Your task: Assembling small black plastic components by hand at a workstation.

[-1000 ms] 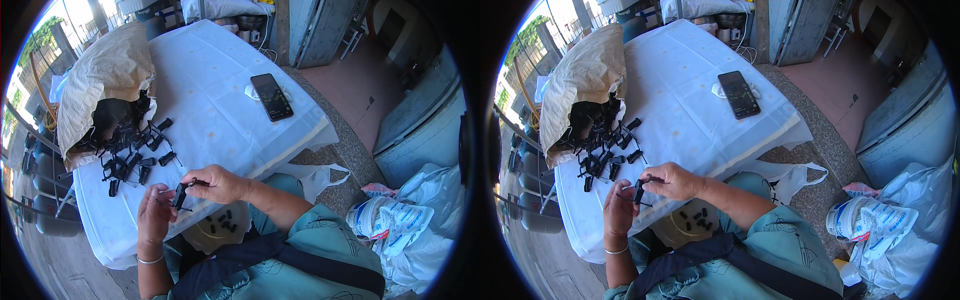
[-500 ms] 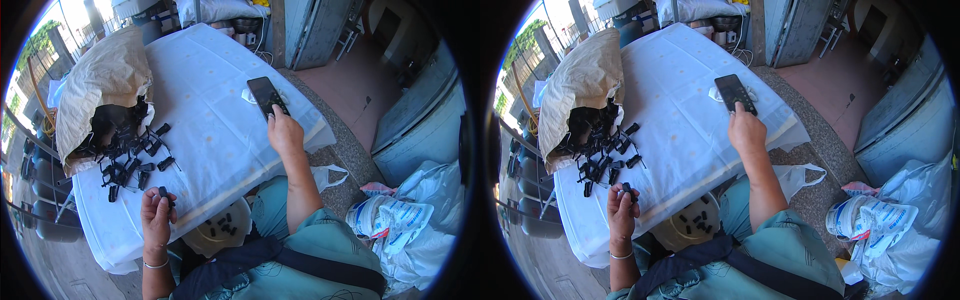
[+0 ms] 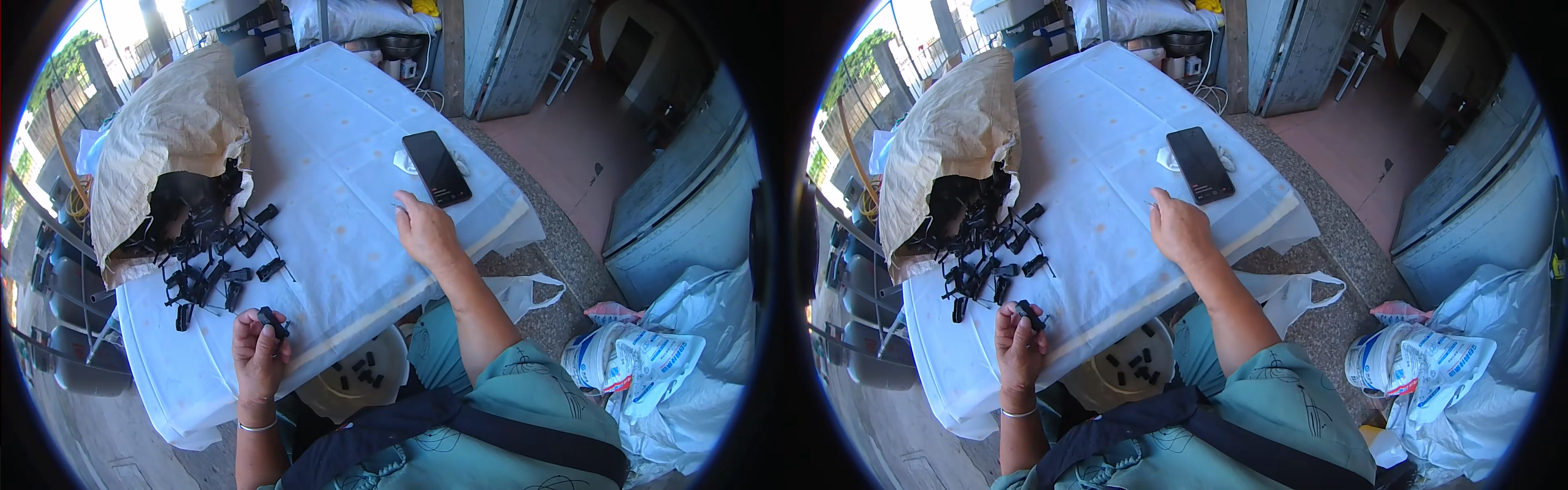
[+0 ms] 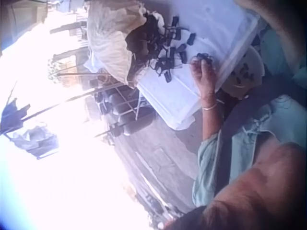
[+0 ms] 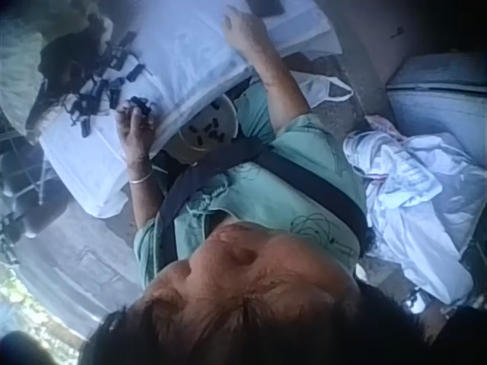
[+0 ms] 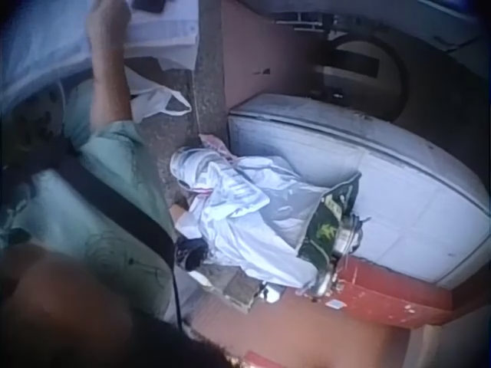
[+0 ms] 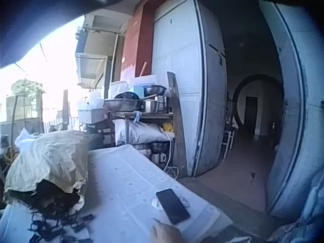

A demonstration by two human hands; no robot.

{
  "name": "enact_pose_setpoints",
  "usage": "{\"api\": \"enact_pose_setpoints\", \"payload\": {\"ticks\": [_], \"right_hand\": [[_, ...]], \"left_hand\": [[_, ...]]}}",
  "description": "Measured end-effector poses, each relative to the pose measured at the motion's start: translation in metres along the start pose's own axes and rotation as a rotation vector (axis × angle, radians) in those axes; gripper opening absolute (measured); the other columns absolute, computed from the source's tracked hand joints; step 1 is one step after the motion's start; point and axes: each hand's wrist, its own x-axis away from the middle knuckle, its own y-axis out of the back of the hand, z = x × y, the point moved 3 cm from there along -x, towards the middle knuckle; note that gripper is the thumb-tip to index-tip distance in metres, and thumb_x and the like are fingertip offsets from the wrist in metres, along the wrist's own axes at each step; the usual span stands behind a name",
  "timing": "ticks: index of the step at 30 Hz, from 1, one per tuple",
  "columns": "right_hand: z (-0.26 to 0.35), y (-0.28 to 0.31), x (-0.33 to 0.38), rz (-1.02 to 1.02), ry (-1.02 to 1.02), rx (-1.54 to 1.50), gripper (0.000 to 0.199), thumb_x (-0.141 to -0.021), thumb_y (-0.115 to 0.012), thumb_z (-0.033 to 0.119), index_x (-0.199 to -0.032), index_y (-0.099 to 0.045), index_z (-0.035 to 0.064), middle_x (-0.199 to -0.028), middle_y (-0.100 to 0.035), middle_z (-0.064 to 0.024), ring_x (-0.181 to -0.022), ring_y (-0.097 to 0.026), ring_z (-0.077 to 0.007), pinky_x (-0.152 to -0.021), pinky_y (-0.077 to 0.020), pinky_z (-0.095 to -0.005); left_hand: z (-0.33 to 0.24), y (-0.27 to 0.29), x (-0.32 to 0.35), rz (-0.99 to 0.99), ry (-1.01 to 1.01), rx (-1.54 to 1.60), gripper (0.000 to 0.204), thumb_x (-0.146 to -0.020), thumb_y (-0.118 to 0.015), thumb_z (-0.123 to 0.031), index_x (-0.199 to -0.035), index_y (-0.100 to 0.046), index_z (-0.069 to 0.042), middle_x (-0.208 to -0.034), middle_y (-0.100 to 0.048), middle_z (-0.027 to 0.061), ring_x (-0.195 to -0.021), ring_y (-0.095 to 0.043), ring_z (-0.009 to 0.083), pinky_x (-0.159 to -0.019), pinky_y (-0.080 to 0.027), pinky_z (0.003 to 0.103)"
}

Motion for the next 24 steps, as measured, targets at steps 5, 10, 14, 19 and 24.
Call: {"api": "enact_pose_setpoints", "payload": {"ticks": [5,10,14,19,24], "right_hand": [[-0.006,0.003,0.002,0.033,-0.023,0.003,0.026,-0.085,-0.049,0.017,-0.106,-0.055,0.0028,-0.076,-0.063,-0.0181,-0.073,-0.062,-0.035,-0.066,-0.0479,-0.0449],[-0.029,0.02,0.003,-0.048,-0.234,0.15,0.03,-0.085,-0.049,0.021,-0.109,-0.056,0.0046,-0.089,-0.064,-0.0194,-0.083,-0.061,-0.0366,-0.074,-0.0473,-0.0449],[-0.036,0.026,0.005,0.02,-0.329,0.19,0.032,-0.085,-0.049,0.022,-0.112,-0.056,0.0055,-0.094,-0.063,-0.0196,-0.089,-0.06,-0.0355,-0.078,-0.0469,-0.0443],[-0.039,0.028,-0.002,0.117,-0.399,0.288,0.038,-0.086,-0.047,0.022,-0.12,-0.052,0.0067,-0.095,-0.063,-0.0192,-0.09,-0.06,-0.0359,-0.079,-0.0469,-0.0439],[-0.028,0.019,-0.015,0.103,-0.396,0.256,0.043,-0.086,-0.046,0.023,-0.126,-0.046,0.0079,-0.095,-0.063,-0.0199,-0.089,-0.06,-0.0365,-0.08,-0.046,-0.0453]], "left_hand": [[-0.001,-0.001,0.001,0.008,-0.009,-0.019,0.02,-0.089,-0.054,-0.011,-0.107,-0.044,-0.011,-0.095,-0.057,0.0093,-0.055,-0.048,0.01,-0.046,-0.039,0.019],[0.0,-0.001,0.0,0.022,-0.005,-0.016,0.021,-0.089,-0.054,-0.01,-0.107,-0.044,-0.011,-0.094,-0.056,0.0089,-0.056,-0.047,0.0094,-0.047,-0.039,0.018],[-0.002,-0.001,0.0,0.016,-0.015,-0.032,0.021,-0.089,-0.053,-0.01,-0.108,-0.045,-0.011,-0.094,-0.056,0.0088,-0.056,-0.046,0.0092,-0.047,-0.039,0.018],[-0.001,-0.002,-0.001,0.043,-0.02,-0.036,0.022,-0.089,-0.054,-0.011,-0.109,-0.045,-0.011,-0.094,-0.056,0.0088,-0.057,-0.047,0.009,-0.047,-0.039,0.018],[-0.001,-0.001,0.0,0.051,-0.015,-0.007,0.019,-0.089,-0.053,-0.009,-0.106,-0.045,-0.01,-0.095,-0.057,0.0089,-0.058,-0.048,0.0094,-0.049,-0.041,0.019]]}}
